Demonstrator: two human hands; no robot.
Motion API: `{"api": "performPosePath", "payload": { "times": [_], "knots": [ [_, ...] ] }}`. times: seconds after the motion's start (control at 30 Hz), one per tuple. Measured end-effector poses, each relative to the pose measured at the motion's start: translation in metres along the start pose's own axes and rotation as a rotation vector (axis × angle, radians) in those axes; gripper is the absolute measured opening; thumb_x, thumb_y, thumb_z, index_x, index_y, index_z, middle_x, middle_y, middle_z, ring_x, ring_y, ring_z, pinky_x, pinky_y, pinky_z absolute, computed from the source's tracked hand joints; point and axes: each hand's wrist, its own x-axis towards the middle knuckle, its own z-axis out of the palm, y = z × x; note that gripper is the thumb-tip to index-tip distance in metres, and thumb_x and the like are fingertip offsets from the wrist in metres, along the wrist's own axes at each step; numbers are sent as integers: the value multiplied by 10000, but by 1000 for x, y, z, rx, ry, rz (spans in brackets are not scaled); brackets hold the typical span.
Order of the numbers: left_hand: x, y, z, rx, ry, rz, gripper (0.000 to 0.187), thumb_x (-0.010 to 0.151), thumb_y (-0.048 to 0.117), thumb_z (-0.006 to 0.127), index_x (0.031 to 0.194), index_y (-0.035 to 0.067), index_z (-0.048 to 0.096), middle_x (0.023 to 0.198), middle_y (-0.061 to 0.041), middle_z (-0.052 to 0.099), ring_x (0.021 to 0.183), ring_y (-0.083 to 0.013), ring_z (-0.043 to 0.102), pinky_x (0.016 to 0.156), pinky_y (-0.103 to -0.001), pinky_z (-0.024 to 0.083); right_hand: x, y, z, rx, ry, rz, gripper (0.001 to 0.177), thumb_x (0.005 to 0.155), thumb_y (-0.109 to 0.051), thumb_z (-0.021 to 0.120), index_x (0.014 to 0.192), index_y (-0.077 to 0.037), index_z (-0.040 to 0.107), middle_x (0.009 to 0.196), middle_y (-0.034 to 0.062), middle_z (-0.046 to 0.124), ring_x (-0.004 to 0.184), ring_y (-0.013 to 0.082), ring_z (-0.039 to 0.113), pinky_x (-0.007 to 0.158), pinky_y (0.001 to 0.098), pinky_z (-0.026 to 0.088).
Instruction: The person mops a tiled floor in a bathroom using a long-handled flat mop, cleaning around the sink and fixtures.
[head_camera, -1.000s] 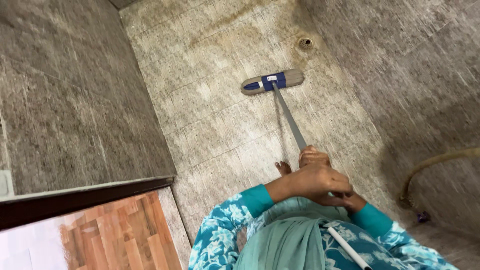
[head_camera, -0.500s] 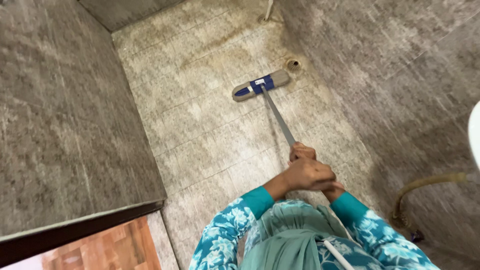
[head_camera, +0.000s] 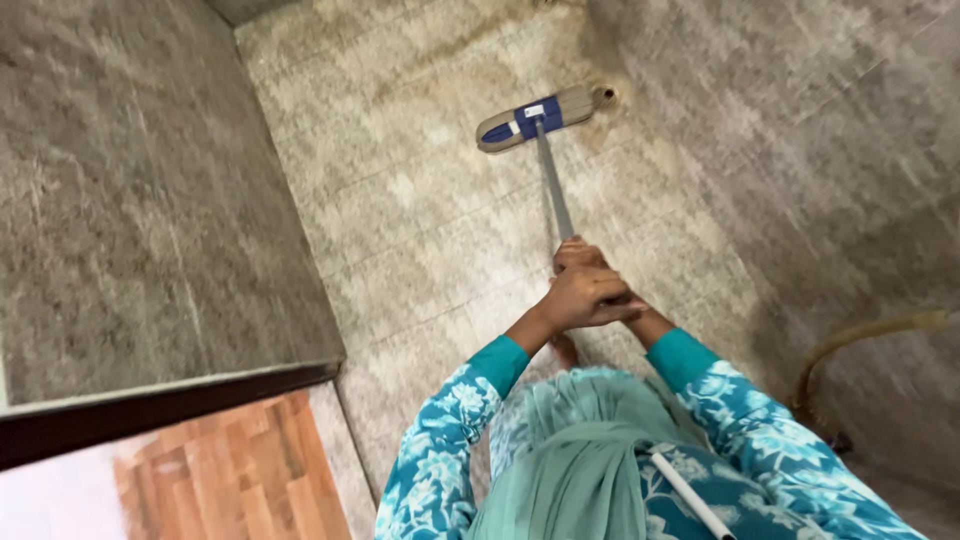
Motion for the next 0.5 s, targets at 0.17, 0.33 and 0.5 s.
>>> {"api": "performPosePath", "payload": {
  "times": [0.17, 0.33, 0.5],
  "knots": [
    [16, 68, -32, -301, -268, 52, 344, 902, 426, 746, 812, 103, 668, 729, -55, 653, 654, -260, 656, 604, -396, 494, -22, -60, 10, 59, 38, -28, 305, 734, -95, 774, 618, -76, 493, 585, 56, 520, 554, 209, 533, 607, 360, 410],
    [18, 110, -49, -333, -414, 120, 315, 894, 420, 748, 850, 123, 655, 769, -54, 654, 717, -275, 677, 606, -412, 494, -37, -113, 24, -67, 65, -204, 312, 727, -101, 773, 609, -81, 485, 578, 55, 513, 544, 207, 522, 599, 358, 402],
    [7, 120, -45, -384, -458, 15, 214, 910, 386, 726, 935, 176, 691, 860, -25, 691, 761, -267, 689, 621, -407, 509, -31, -123, 49, -228, 135, -384, 320, 719, -107, 772, 600, -86, 476, 571, 55, 506, 534, 206, 510, 591, 355, 394]
  ]
}}
